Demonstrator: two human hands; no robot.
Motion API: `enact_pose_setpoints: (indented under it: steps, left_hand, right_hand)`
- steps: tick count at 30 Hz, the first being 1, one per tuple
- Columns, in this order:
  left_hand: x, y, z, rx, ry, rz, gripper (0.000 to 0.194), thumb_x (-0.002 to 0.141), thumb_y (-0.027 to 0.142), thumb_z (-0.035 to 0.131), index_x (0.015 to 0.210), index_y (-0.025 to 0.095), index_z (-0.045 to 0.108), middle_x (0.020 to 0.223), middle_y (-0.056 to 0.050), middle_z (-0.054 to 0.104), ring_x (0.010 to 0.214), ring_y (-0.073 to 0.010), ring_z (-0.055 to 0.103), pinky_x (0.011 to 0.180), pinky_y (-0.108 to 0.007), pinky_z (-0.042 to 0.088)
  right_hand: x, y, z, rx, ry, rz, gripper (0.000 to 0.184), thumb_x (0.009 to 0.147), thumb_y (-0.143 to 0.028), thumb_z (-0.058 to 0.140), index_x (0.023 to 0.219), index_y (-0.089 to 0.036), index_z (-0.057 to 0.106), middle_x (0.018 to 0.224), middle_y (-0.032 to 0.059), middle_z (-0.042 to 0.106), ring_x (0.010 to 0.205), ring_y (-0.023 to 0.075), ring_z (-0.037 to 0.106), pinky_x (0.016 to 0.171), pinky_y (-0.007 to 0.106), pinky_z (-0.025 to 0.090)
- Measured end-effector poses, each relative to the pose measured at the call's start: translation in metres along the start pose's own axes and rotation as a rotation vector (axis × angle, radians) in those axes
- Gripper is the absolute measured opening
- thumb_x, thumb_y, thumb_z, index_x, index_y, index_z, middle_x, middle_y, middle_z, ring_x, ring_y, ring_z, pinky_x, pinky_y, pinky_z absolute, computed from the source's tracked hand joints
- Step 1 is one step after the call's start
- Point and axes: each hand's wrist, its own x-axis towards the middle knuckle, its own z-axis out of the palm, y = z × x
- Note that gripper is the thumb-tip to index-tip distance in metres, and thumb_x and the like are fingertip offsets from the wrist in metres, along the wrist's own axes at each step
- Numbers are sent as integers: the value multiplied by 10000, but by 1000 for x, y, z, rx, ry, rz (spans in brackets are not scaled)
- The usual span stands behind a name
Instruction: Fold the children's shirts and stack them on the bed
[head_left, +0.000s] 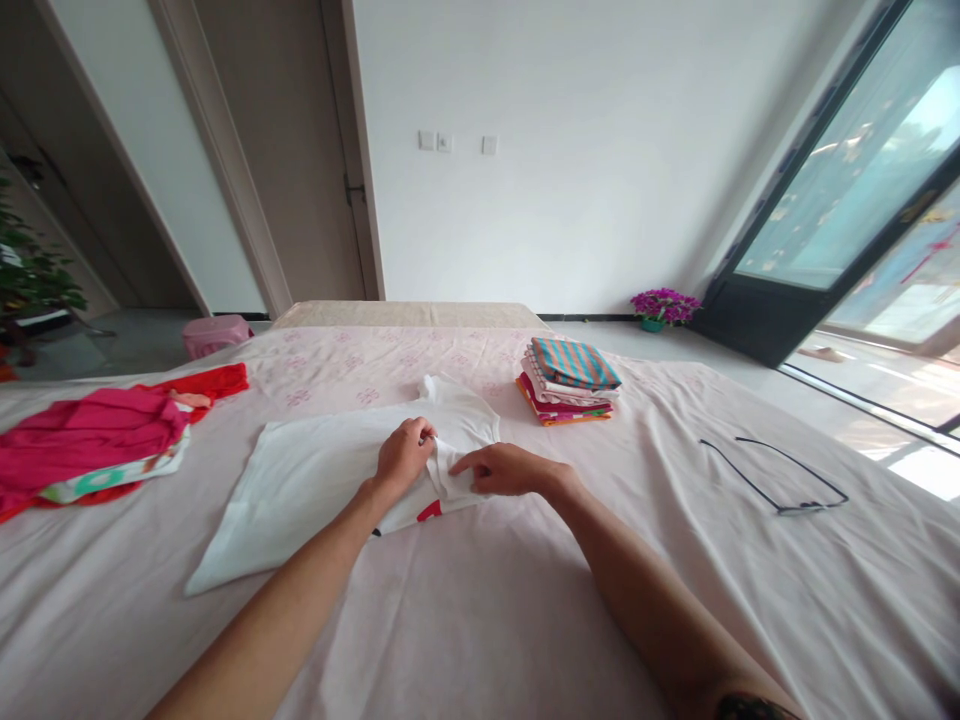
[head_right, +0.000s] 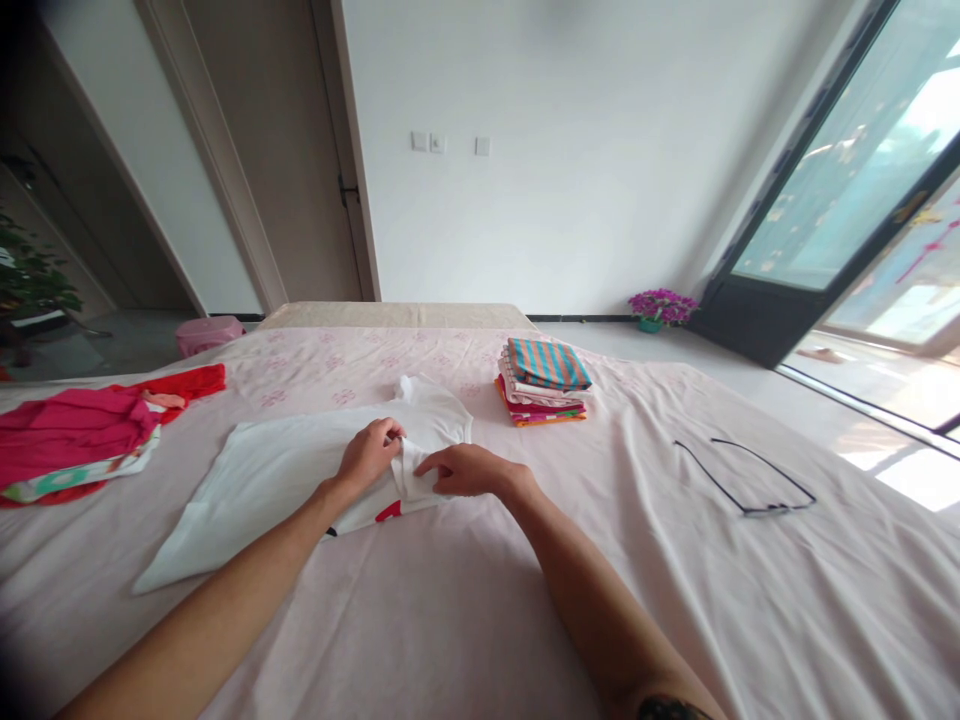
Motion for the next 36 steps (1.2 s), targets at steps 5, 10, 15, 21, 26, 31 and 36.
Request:
enact_pose_setpoints:
  steps: [5, 10, 15, 21, 26, 31, 36]
  left_hand:
    - [0, -4, -4, 36, 14, -55, 171, 829, 144, 496, 812, 218, 649, 922, -47, 676, 804, -176, 617, 680, -263, 410]
    - [-9, 9, -15, 63, 143, 68, 257, 857, 121, 454, 981, 224, 653, 1092, -48, 656, 997, -177, 605, 868, -272, 421]
    - [-13, 23, -15, 204, 47, 127, 171, 831, 338, 618, 947, 234, 688, 1013, -54, 686, 972, -211, 611, 873, -301, 423]
    - [-6, 13, -9, 207, -10, 4, 164, 896, 268, 508, 866, 218, 662, 903, -44, 712, 828, -168, 642, 713, -263, 426]
    - [-11, 13, -16, 106, 126, 108, 178, 907, 211, 483, 958, 209, 654, 1021, -60, 693, 998, -184, 631, 882, -290, 451]
    - [-30, 29, -18, -105, 48, 451, 320, 987, 285, 364, 1096, 213, 656, 1108, -56, 693, 1046, -164, 640, 929, -287, 485]
    - [-48, 22, 0, 163, -130, 530, 436, 985, 368, 392, 1317, 140, 557, 1403, -140, 554, 1346, -253, 466, 1137, -422, 349]
  right_hand:
    - [0, -2, 0, 5, -67, -24, 541, 749, -162, 564, 1254, -327, 662, 750, -58, 622, 625, 86, 512, 589, 179, 346]
    - [1, -4, 0, -20, -74, -28, 548, 756, -150, 544, 1266, -315, 657, 761, -52, 634, 634, 86, 505, 606, 177, 350]
    - [1, -4, -1, -15, -87, -34, 548, 757, -162, 543, 1274, -309, 653, 793, -49, 643, 654, 92, 512, 618, 180, 357]
    - [0, 2, 0, 1, -97, -39, 558, 769, -172, 555, 1296, -340, 631, 766, -59, 614, 650, 85, 511, 606, 170, 356]
    - [2, 7, 2, 100, -91, -34, 516, 758, -175, 589, 1252, -302, 669, 768, -51, 635, 653, 85, 528, 604, 168, 378]
    - [-2, 9, -12, 420, -40, 43, 384, 798, -185, 537, 1136, -194, 720, 729, -11, 652, 615, 88, 580, 558, 164, 426]
    - [-12, 22, -29, 423, 131, 149, 305, 803, -213, 552, 1054, -171, 721, 737, 7, 676, 601, 90, 607, 527, 164, 442]
